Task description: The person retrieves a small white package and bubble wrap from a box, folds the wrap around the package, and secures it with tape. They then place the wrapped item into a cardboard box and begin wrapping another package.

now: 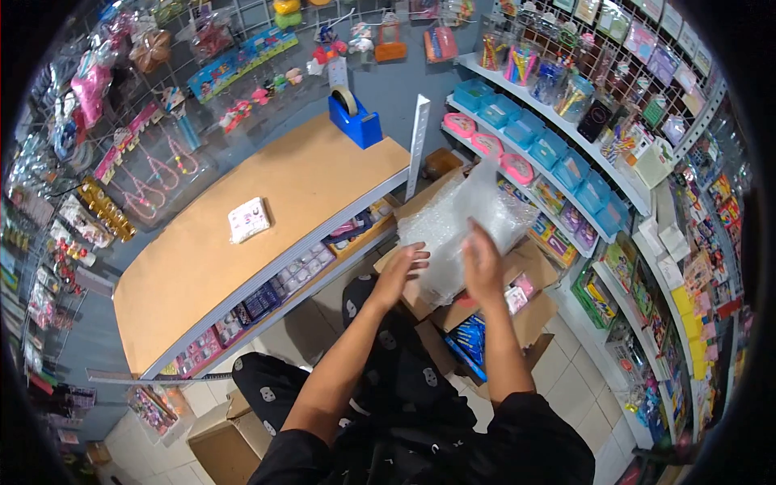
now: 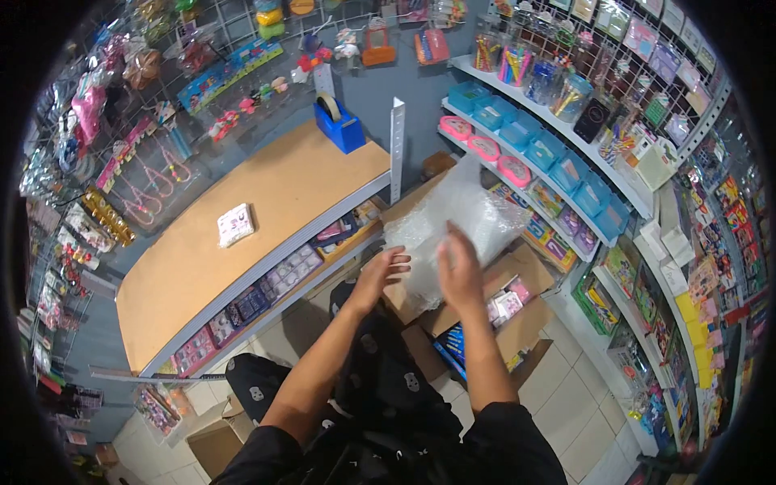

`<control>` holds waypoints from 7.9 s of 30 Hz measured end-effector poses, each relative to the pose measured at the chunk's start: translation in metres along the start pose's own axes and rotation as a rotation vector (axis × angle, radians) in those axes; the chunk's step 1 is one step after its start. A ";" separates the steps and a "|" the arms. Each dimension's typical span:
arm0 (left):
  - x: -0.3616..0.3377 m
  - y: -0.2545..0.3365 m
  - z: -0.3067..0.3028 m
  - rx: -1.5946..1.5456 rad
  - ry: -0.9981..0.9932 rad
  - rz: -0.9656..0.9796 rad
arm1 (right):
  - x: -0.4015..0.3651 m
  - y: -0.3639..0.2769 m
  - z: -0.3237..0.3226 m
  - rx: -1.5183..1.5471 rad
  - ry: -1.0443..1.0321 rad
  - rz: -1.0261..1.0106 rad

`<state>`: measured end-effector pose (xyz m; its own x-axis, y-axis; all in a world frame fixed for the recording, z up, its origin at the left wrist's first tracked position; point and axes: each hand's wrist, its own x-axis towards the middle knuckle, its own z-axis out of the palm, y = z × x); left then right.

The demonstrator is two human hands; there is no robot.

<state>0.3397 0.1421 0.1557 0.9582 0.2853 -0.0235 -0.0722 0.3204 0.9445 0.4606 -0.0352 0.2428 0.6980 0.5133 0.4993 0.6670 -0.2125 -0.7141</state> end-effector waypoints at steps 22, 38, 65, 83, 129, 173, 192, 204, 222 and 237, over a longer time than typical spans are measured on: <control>-0.285 0.068 -0.121 0.076 0.583 0.207 | -0.092 -0.106 0.194 1.042 -0.763 0.259; -0.319 0.157 -0.182 0.217 0.778 0.336 | -0.033 -0.180 0.265 0.949 -0.717 0.051; -0.245 0.206 -0.269 1.435 1.097 0.161 | -0.240 0.223 0.200 -0.431 -0.810 -0.137; -0.249 0.204 -0.276 1.361 1.094 0.125 | -0.211 0.162 0.158 -0.732 -1.479 0.481; -0.249 0.198 -0.287 1.303 1.065 0.143 | -0.199 0.078 0.131 1.199 0.058 1.190; -0.260 0.208 -0.265 1.428 0.948 0.122 | 0.106 -0.171 0.294 0.251 -0.406 -0.654; -0.259 0.223 -0.233 1.466 0.971 -0.005 | 0.111 -0.160 0.306 0.278 -0.172 -0.301; -0.255 0.205 -0.253 1.496 1.013 0.125 | 0.042 -0.229 0.286 0.332 -0.655 -0.510; -0.263 0.217 -0.245 1.283 0.986 0.152 | 0.140 -0.192 0.268 0.211 -0.736 -0.669; -0.262 0.221 -0.231 1.460 0.969 0.099 | 0.085 -0.227 0.324 0.228 -0.821 -0.688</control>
<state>0.0089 0.3465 0.2946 0.4304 0.8134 0.3914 0.6914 -0.5758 0.4364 0.2844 0.3261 0.2880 -0.2478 0.8792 0.4068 0.7248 0.4469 -0.5243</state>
